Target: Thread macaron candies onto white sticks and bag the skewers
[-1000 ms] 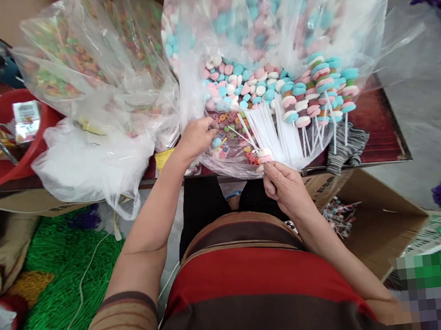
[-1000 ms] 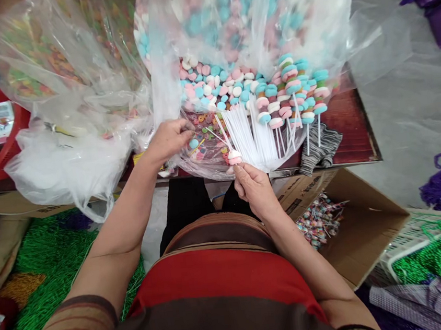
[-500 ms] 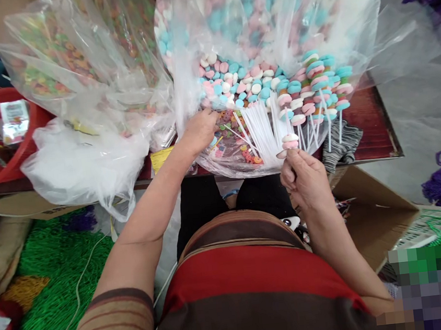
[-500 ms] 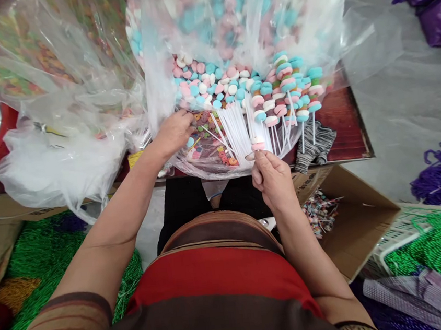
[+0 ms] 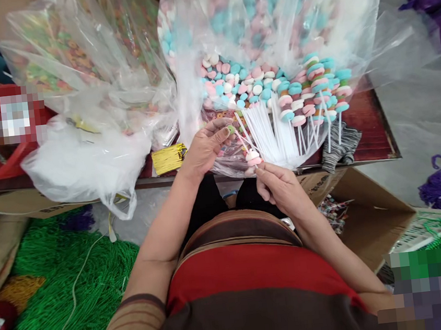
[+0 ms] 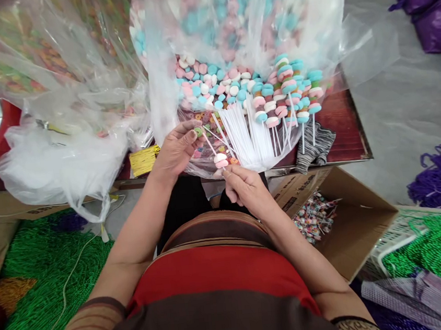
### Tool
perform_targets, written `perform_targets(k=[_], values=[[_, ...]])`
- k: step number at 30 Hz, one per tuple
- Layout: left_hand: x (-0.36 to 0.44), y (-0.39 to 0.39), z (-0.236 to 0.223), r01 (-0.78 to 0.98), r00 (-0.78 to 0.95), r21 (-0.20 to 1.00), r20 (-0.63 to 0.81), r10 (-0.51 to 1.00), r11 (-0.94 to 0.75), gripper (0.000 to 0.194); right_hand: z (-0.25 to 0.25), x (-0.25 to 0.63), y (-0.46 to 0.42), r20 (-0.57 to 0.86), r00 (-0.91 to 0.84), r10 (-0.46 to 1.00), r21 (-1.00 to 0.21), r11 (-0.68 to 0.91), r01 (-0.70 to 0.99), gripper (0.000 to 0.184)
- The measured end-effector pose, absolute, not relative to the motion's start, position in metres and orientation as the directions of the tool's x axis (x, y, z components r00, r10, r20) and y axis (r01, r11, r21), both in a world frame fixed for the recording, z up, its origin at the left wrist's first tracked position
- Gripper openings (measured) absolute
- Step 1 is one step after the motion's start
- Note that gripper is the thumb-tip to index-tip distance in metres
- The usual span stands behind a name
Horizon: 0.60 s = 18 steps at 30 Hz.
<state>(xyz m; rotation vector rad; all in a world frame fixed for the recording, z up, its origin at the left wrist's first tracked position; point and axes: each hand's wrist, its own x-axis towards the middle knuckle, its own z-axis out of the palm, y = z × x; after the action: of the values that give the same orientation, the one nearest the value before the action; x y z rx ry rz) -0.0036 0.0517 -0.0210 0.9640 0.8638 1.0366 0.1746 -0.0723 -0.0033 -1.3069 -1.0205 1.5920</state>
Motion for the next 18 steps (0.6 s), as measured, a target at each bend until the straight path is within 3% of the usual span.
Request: perform_targets(k=[3, 6, 13, 18], values=[[0.001, 0.044, -0.028, -0.432, 0.268, 0.877, -0.099, 0.958, 0.211, 0.027, -0.002, 0.171, -0.072, -0.313, -0.151, 0.938, -0.947, -0.32, -0.019, 0.033], [-0.001, 0.045, -0.033, -0.452, 0.256, 0.873, -0.07, 0.964, 0.183, 0.031, 0.0, 0.17, -0.072, -0.293, -0.14, 0.946, -0.956, -0.291, 0.031, 0.034], [-0.003, 0.046, -0.04, -0.308, 0.215, 0.951, 0.042, 0.976, 0.026, 0.046, 0.002, 0.17, -0.073, -0.27, -0.115, 0.956, -0.961, -0.26, 0.088, 0.038], [-0.003, 0.041, -0.041, -0.129, 0.232, 0.974, 0.21, 0.95, -0.184, 0.043, 0.001, 0.17, -0.072, -0.265, -0.114, 0.957, -0.962, -0.255, 0.092, 0.038]])
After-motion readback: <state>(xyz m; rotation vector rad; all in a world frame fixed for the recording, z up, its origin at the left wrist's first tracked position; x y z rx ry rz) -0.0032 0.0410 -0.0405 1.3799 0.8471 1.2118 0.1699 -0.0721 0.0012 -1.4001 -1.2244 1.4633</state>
